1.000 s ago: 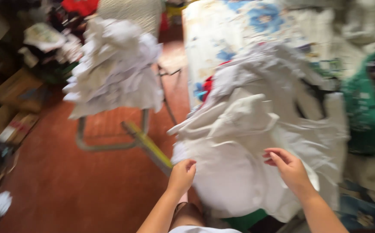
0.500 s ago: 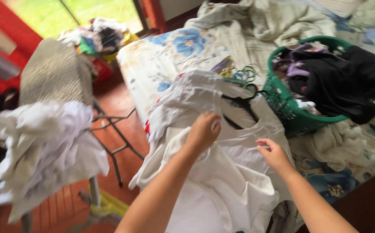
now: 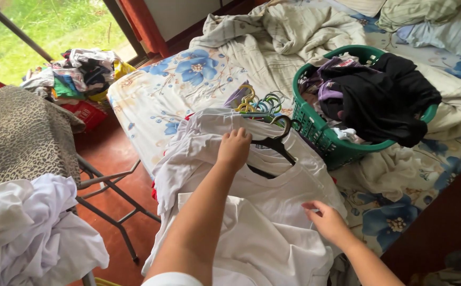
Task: The person repeatedly picks up shirts from a pile on a bed, places them onto hangers, and then sets the hangers onto a metal drying rack. The process is repeated for multiple shirts of various colors.
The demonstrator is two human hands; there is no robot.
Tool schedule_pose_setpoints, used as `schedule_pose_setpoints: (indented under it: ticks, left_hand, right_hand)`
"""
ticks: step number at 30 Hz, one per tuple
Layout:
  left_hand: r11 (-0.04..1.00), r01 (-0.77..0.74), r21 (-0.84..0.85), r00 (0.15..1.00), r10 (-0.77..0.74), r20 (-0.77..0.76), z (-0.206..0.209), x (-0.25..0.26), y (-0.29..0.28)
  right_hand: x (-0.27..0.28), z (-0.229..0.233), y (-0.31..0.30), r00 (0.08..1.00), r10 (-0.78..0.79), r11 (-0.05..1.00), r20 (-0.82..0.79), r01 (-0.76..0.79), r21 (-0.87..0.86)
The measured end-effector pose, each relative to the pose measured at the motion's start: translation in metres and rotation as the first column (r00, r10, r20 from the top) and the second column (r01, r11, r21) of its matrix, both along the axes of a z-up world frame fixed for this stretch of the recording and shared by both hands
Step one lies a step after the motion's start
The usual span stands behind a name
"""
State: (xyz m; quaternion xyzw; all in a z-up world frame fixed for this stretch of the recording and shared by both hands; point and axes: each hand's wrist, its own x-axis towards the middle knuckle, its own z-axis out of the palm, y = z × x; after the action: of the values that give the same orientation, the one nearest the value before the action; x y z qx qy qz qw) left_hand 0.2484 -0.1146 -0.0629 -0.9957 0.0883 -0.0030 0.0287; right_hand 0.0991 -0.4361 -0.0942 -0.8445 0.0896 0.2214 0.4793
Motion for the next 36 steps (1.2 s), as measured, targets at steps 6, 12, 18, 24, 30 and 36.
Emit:
schedule_pose_setpoints:
  ticks: [6,12,18,24,30,36]
  left_hand:
    - [0.946,0.319,-0.047,0.905,-0.290,0.311,0.057,-0.042,0.003]
    - [0.863,0.464,-0.200,0.863,-0.388,0.324,0.159,-0.127,0.002]
    - [0.794,0.529,-0.301,0.836,-0.426,0.346,0.206,-0.188,0.011]
    - [0.905,0.371,-0.209,0.873,-0.262,0.411,0.172,-0.207,0.081]
    - [0.949,0.288,0.127,0.774,-0.309,0.552,0.129,-0.219,0.101]
    - [0.988,0.144,-0.050,0.847,-0.097,0.522,0.070,-0.215,0.115]
  right_hand:
    - [0.008,0.057,0.018,0.998,0.032,0.998,0.057,-0.029,-0.055]
    - [0.017,0.114,0.045,0.632,-0.057,0.998,0.773,0.045,0.037]
    - [-0.010,0.207,0.058,0.837,0.314,0.805,0.449,-0.485,0.342]
    - [-0.009,0.169,0.031,0.844,0.258,0.789,0.471,-0.465,0.402]
    - [-0.008,0.137,-0.003,0.825,0.264,0.786,0.500,-0.484,0.384]
    - [-0.008,0.122,-0.008,0.891,0.196,0.823,0.410,-0.377,0.425]
